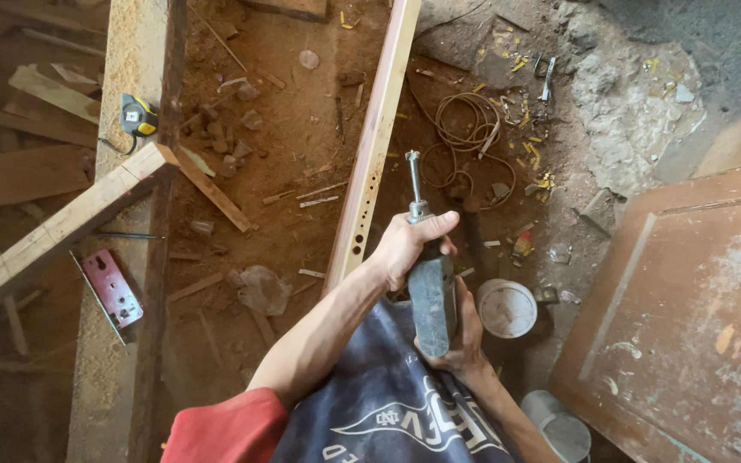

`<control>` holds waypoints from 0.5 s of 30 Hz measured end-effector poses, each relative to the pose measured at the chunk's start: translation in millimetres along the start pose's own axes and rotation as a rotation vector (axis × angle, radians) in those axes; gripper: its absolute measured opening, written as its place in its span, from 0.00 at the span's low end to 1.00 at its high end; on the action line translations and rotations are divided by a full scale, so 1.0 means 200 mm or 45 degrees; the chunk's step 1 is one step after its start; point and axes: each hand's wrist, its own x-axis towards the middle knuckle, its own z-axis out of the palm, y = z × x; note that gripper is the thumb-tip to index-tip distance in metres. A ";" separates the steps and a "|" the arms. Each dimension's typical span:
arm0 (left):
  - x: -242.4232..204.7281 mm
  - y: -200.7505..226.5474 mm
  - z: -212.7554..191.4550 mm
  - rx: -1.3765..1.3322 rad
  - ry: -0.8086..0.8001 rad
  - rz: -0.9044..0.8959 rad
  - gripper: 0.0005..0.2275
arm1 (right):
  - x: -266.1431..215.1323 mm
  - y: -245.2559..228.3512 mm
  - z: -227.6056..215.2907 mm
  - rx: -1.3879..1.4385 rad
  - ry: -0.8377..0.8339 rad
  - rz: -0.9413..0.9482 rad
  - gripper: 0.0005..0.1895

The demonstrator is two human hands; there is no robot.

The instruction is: The person uses a power drill to make multiple holes along the edge of a wooden door frame. They then use a hammer to tap the drill bit into the wood at several points.

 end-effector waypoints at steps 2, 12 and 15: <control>0.00 0.01 0.00 0.002 -0.037 0.076 0.16 | 0.00 0.01 0.00 0.090 -0.011 0.009 0.51; 0.04 0.01 -0.03 -0.084 0.015 -0.008 0.14 | -0.01 0.04 0.00 0.167 -0.001 0.075 0.52; 0.04 0.00 -0.06 -0.122 0.030 -0.030 0.14 | -0.03 0.04 0.01 0.028 -0.019 0.136 0.52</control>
